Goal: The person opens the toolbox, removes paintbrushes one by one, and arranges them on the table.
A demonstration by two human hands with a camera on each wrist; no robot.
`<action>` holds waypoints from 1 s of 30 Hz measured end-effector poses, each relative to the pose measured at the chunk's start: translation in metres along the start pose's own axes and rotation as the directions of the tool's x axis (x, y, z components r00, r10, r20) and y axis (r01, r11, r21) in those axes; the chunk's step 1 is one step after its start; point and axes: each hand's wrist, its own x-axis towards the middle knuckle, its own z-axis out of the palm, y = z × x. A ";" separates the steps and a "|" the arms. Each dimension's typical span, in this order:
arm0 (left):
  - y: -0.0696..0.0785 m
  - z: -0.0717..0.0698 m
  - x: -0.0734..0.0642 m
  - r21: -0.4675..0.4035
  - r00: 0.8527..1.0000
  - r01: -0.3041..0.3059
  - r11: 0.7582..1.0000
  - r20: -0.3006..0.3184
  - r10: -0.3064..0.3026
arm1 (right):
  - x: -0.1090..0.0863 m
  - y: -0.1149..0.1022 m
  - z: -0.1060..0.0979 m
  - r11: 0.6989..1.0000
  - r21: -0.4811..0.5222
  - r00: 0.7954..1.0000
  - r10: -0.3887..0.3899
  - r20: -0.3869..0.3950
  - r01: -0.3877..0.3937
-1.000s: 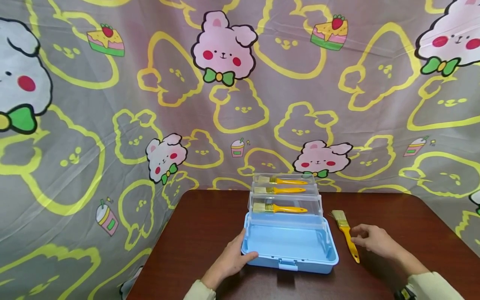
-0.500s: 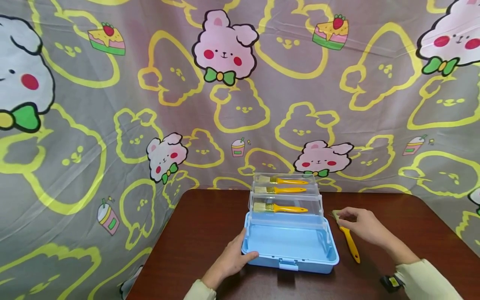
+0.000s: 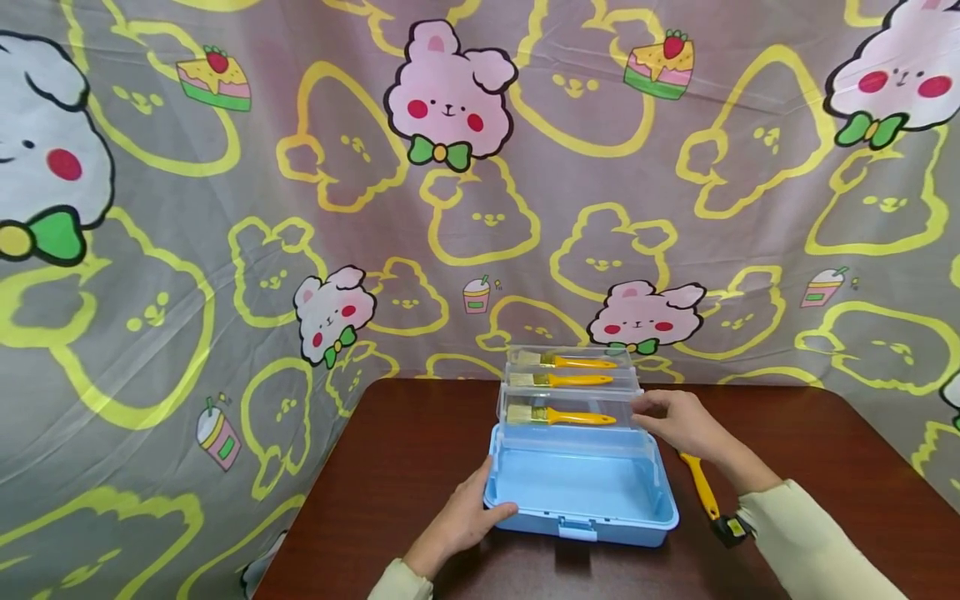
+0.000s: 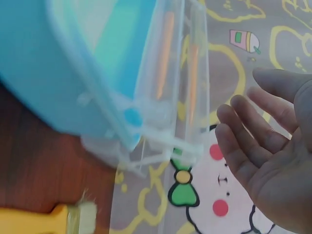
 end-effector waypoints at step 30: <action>0.000 -0.002 0.000 -0.002 1.000 0.014 1.000 0.005 -0.014 | 0.043 -0.006 0.049 1.000 0.004 0.998 0.024 0.051 -0.024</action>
